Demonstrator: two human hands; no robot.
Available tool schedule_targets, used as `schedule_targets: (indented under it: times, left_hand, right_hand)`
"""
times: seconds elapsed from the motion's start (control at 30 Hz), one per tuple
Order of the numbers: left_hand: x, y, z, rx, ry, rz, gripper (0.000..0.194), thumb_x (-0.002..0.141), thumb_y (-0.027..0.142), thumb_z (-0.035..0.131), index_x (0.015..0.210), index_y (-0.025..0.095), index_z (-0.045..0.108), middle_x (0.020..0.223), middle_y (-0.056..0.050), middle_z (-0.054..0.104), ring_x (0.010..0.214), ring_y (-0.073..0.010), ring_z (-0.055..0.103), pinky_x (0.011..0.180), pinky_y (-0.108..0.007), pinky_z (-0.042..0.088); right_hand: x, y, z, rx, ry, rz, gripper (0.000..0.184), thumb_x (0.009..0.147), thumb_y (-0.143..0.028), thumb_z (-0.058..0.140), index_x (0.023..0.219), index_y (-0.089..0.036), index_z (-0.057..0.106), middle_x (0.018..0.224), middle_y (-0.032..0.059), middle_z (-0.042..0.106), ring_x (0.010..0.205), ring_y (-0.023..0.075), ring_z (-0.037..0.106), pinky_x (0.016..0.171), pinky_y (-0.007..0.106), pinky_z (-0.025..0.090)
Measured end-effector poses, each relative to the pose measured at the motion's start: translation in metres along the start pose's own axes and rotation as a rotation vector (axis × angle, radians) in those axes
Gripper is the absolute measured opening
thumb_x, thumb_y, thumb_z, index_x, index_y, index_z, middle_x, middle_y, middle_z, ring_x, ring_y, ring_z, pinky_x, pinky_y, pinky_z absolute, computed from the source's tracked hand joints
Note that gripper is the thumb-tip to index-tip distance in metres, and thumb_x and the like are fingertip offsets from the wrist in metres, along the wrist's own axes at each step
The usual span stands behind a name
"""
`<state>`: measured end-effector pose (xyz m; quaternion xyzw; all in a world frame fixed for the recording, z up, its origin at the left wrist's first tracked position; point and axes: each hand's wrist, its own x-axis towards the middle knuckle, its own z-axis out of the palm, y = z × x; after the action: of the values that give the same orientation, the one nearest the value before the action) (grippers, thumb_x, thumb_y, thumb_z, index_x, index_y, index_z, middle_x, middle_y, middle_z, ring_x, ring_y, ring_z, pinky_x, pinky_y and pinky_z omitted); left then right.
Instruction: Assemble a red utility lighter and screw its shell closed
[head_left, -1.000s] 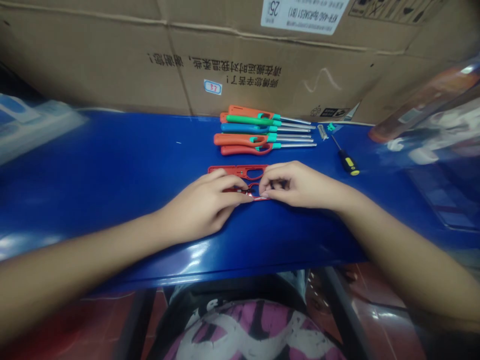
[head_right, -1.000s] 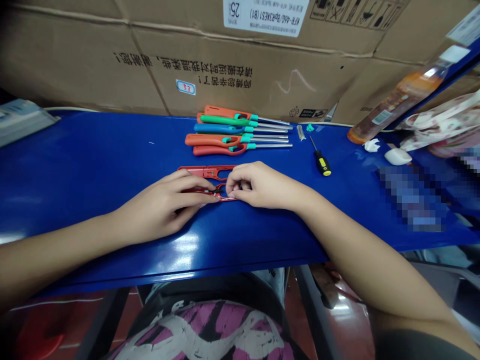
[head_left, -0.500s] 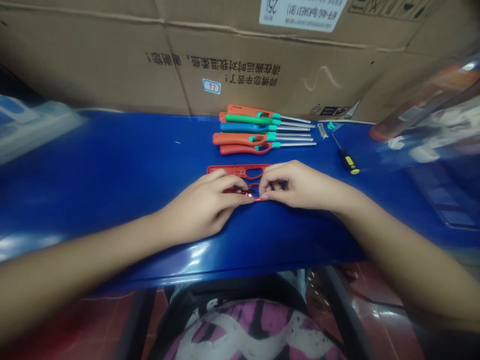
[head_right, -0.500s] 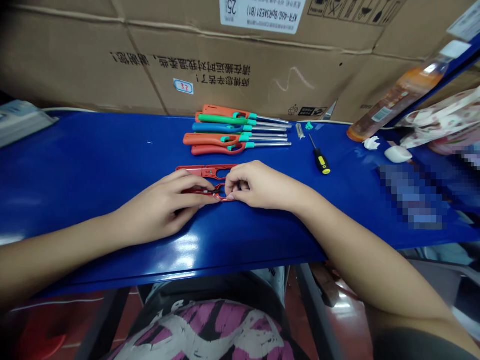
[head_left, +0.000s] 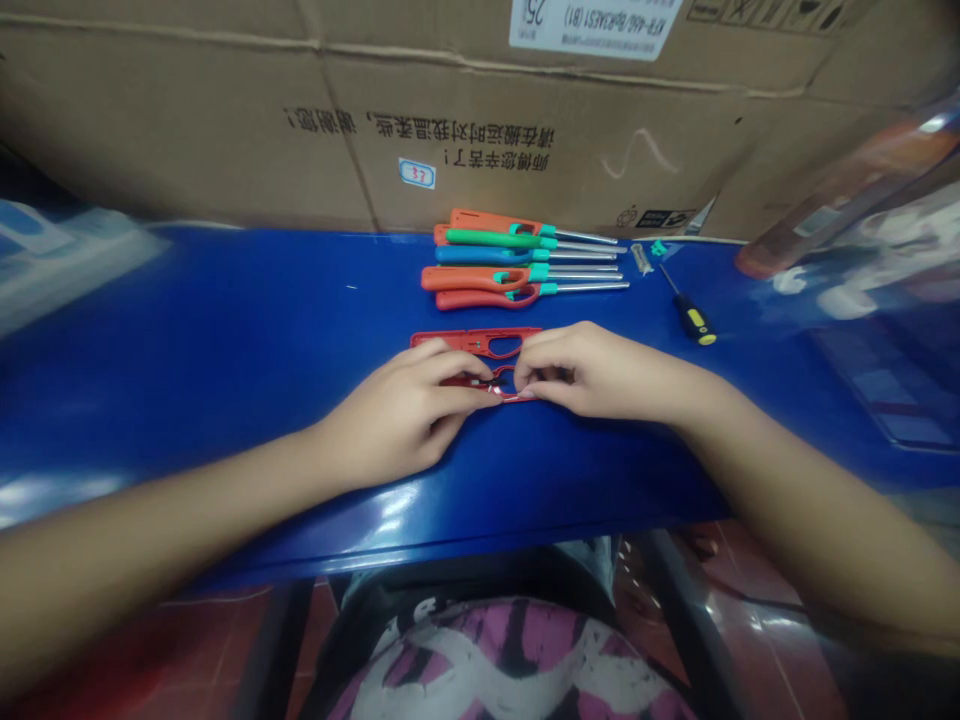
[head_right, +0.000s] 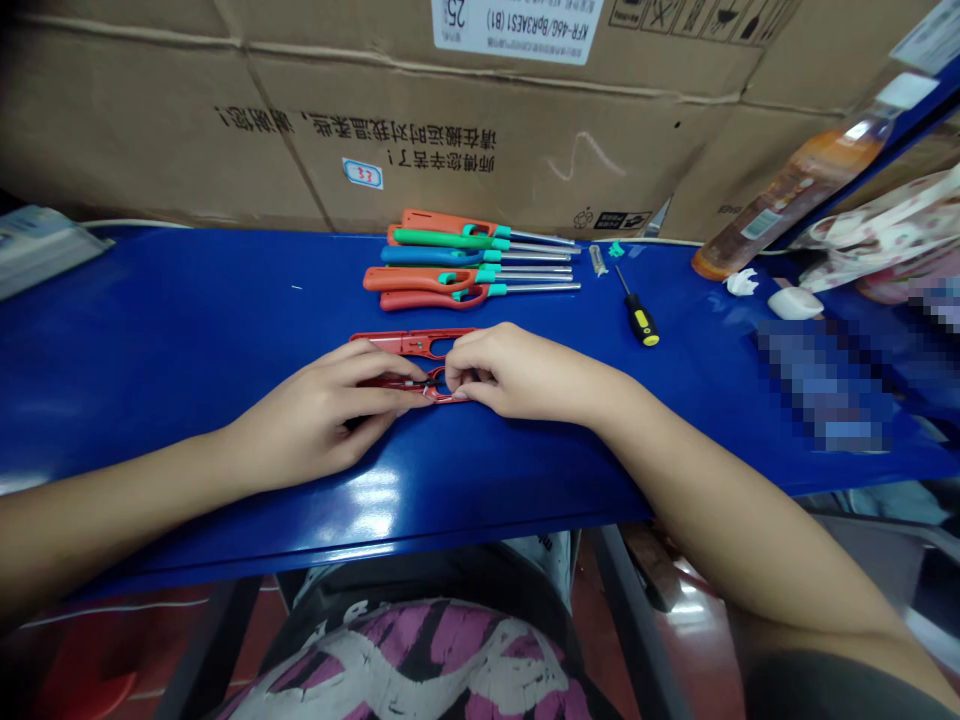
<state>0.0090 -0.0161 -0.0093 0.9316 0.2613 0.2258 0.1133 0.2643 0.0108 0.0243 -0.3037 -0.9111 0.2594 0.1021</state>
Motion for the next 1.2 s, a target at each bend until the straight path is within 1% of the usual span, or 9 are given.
schedule_targets:
  times: [0.17, 0.4, 0.6, 0.73, 0.83, 0.9, 1.1, 1.2]
  left_hand:
    - [0.0007, 0.0002, 0.0010, -0.008, -0.002, 0.011, 0.031, 0.098, 0.014, 0.052, 0.119, 0.022, 0.074, 0.122, -0.008, 0.070, 0.109, -0.0240, 0.062, 0.095, -0.041, 0.053]
    - [0.0030, 0.0022, -0.0011, 0.003, -0.021, 0.004, 0.032, 0.099, 0.016, 0.051, 0.119, 0.022, 0.074, 0.122, -0.009, 0.069, 0.111, -0.0245, 0.062, 0.098, -0.043, 0.052]
    - [0.0029, 0.0011, -0.0005, 0.001, -0.028, -0.009, 0.032, 0.100, 0.017, 0.050, 0.120, 0.023, 0.074, 0.123, -0.008, 0.069, 0.111, -0.0254, 0.061, 0.095, -0.043, 0.053]
    - [0.0031, 0.0022, -0.0014, 0.008, -0.031, 0.006, 0.032, 0.100, 0.016, 0.050, 0.119, 0.022, 0.074, 0.119, -0.009, 0.071, 0.108, -0.0248, 0.062, 0.093, -0.042, 0.054]
    - [0.0021, 0.0036, -0.0020, 0.035, -0.029, 0.022, 0.032, 0.100, 0.015, 0.050, 0.120, 0.022, 0.073, 0.121, -0.008, 0.071, 0.107, -0.0243, 0.063, 0.092, -0.041, 0.055]
    - [0.0009, 0.0037, -0.0016, 0.048, -0.022, 0.032, 0.032, 0.100, 0.016, 0.050, 0.122, 0.021, 0.073, 0.123, -0.008, 0.071, 0.107, -0.0240, 0.063, 0.093, -0.040, 0.055]
    - [-0.0011, 0.0029, -0.0006, 0.068, -0.027, 0.037, 0.030, 0.102, 0.017, 0.050, 0.122, 0.020, 0.072, 0.125, -0.007, 0.070, 0.109, -0.0227, 0.062, 0.095, -0.038, 0.055]
    - [-0.0009, 0.0031, -0.0009, 0.086, -0.040, 0.031, 0.030, 0.102, 0.018, 0.049, 0.121, 0.021, 0.072, 0.126, -0.007, 0.070, 0.108, -0.0230, 0.062, 0.094, -0.038, 0.055]
  right_hand:
    - [-0.0011, 0.0022, -0.0023, 0.030, -0.024, 0.003, 0.016, 0.086, -0.005, 0.060, 0.088, -0.016, 0.071, 0.085, -0.0003, 0.067, 0.072, 0.0099, 0.058, 0.065, 0.021, 0.042]
    - [-0.0011, 0.0020, -0.0023, -0.005, -0.018, -0.008, 0.015, 0.087, -0.005, 0.060, 0.087, -0.017, 0.070, 0.085, -0.0003, 0.067, 0.075, 0.0110, 0.059, 0.069, 0.023, 0.044]
    - [-0.0035, 0.0040, -0.0072, 0.041, -0.051, -0.033, 0.018, 0.088, -0.005, 0.059, 0.094, -0.018, 0.071, 0.094, 0.0017, 0.071, 0.087, 0.0141, 0.063, 0.077, 0.026, 0.047]
    - [-0.0027, 0.0016, -0.0054, 0.004, -0.051, -0.059, 0.017, 0.091, -0.007, 0.058, 0.094, -0.018, 0.070, 0.094, 0.0034, 0.067, 0.088, 0.0157, 0.061, 0.081, 0.029, 0.047]
    - [-0.0034, 0.0009, -0.0050, -0.004, -0.044, -0.040, 0.016, 0.092, -0.009, 0.057, 0.097, -0.018, 0.070, 0.102, 0.0057, 0.064, 0.091, 0.0172, 0.061, 0.083, 0.031, 0.048]
    - [-0.0046, 0.0021, -0.0064, 0.004, -0.042, -0.021, 0.017, 0.091, -0.010, 0.058, 0.098, -0.019, 0.070, 0.104, 0.0060, 0.062, 0.091, 0.0169, 0.061, 0.081, 0.030, 0.049]
    - [-0.0051, 0.0063, -0.0077, 0.038, -0.066, 0.013, 0.018, 0.088, -0.006, 0.059, 0.097, -0.017, 0.070, 0.097, 0.0037, 0.065, 0.082, 0.0131, 0.060, 0.072, 0.026, 0.048]
    - [-0.0044, 0.0059, -0.0063, 0.054, -0.060, 0.039, 0.017, 0.089, -0.010, 0.060, 0.100, -0.017, 0.071, 0.097, 0.0039, 0.066, 0.077, 0.0116, 0.059, 0.068, 0.024, 0.047]
